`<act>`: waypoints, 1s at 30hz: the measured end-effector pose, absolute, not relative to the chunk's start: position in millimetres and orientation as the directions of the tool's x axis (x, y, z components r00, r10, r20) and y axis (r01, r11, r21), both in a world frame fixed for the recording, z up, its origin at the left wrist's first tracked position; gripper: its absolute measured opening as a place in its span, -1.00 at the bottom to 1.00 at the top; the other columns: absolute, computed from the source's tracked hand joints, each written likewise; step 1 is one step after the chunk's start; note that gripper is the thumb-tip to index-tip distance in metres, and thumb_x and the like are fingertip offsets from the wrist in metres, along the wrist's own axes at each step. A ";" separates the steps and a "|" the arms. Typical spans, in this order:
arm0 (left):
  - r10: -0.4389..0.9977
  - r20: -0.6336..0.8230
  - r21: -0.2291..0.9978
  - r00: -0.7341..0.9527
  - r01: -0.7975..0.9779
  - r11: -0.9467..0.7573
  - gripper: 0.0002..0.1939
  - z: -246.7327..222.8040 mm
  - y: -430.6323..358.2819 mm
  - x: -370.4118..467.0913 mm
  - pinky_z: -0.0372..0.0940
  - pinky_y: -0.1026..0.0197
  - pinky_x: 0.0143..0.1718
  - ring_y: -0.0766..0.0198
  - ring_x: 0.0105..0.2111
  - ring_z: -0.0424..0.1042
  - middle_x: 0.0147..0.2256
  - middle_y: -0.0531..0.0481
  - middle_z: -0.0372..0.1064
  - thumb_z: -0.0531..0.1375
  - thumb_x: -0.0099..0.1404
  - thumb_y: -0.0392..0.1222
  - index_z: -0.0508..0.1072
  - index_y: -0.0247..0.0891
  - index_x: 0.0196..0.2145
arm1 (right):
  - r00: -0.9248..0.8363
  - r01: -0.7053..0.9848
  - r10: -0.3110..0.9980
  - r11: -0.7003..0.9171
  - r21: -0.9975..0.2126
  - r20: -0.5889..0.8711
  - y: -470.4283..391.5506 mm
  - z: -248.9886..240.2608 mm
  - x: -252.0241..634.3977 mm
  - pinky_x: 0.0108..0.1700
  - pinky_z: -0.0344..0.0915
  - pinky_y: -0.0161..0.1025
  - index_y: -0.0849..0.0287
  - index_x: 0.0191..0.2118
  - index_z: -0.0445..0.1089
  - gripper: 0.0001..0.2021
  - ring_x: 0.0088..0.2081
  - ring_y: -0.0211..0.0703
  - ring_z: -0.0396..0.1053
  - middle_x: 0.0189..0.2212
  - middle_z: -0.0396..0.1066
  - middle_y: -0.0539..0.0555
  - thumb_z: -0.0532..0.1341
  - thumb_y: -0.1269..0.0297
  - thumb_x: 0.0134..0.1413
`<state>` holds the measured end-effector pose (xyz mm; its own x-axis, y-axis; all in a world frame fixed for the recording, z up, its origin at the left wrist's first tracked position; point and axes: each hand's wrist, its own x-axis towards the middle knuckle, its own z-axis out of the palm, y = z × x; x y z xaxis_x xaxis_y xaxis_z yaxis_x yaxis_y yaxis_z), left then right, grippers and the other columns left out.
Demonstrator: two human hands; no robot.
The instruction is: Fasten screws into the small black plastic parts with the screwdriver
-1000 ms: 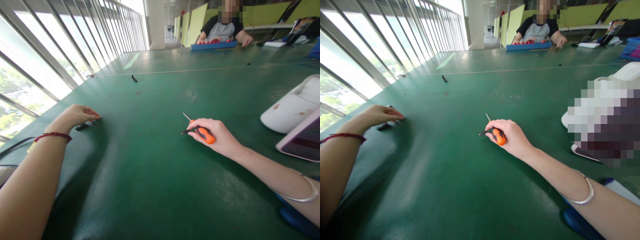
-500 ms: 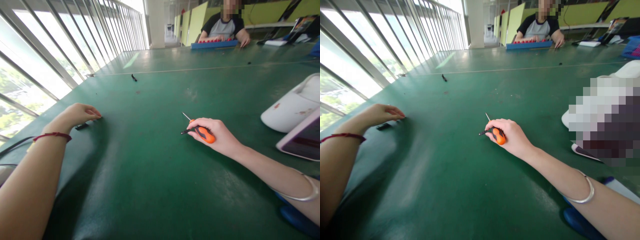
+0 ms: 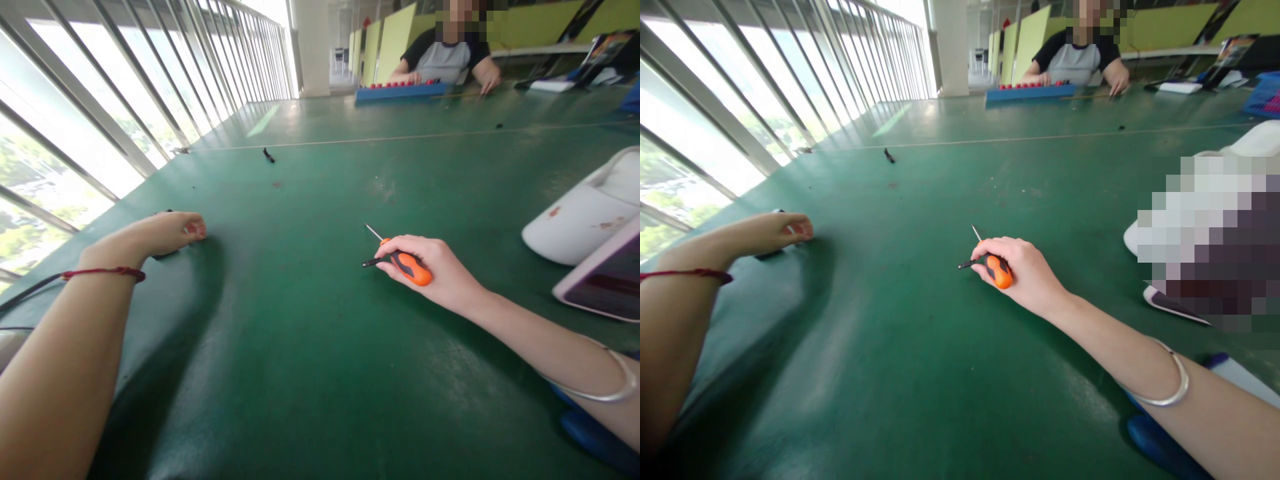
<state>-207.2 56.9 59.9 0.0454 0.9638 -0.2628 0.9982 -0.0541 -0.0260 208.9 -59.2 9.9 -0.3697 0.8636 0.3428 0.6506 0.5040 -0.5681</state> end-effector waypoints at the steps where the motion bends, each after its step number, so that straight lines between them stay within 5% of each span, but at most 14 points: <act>1: 0.964 -0.259 -0.031 0.051 0.998 -0.061 -0.79 59.8 56.8 -206.5 0.18 0.28 -0.34 0.24 -0.36 0.36 -0.33 0.00 0.42 0.10 0.10 -0.21 0.43 -0.25 -0.29 | -0.369 0.652 0.865 0.502 -0.569 0.340 -59.3 9.7 209.0 -0.21 0.29 -0.21 0.14 -0.30 0.40 -0.89 -0.31 -0.19 0.39 -0.29 0.48 0.06 0.19 0.29 0.01; 15: 0.969 -0.228 0.033 0.093 0.996 -0.088 -0.79 68.2 49.3 -188.6 0.23 0.25 -0.27 0.21 -0.33 0.41 -0.33 0.00 0.48 0.12 0.11 -0.20 0.45 -0.26 -0.29 | -0.375 0.648 0.863 0.505 -0.570 0.339 -59.6 10.0 209.4 -0.21 0.30 -0.19 0.13 -0.30 0.39 -0.90 -0.31 -0.18 0.40 -0.30 0.48 0.06 0.19 0.30 0.01; 25: 0.948 -0.315 0.089 0.038 0.996 -0.010 -0.79 71.1 49.2 -191.8 0.25 0.27 -0.30 0.20 -0.34 0.43 -0.41 0.07 0.51 0.21 -0.08 -0.22 0.49 -0.23 -0.39 | -0.380 0.649 0.862 0.507 -0.567 0.336 -59.4 10.2 209.8 -0.21 0.30 -0.19 0.13 -0.31 0.40 -0.90 -0.31 -0.19 0.39 -0.31 0.48 0.05 0.19 0.31 0.00; 30: 0.957 -0.286 0.000 0.038 0.999 -0.040 -0.77 68.4 50.8 -195.1 0.24 0.26 -0.31 0.21 -0.36 0.42 -0.41 0.07 0.51 0.20 -0.02 -0.18 0.52 -0.23 -0.35 | -0.377 0.651 0.863 0.506 -0.567 0.337 -59.4 9.8 209.8 -0.20 0.30 -0.19 0.13 -0.31 0.40 -0.90 -0.31 -0.19 0.39 -0.30 0.48 0.06 0.19 0.31 0.00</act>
<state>-195.1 50.8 68.4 0.0384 0.9573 -0.2864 0.9992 -0.0402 -0.0004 209.8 -59.4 9.8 -0.3773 0.8627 0.3366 0.6507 0.5056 -0.5665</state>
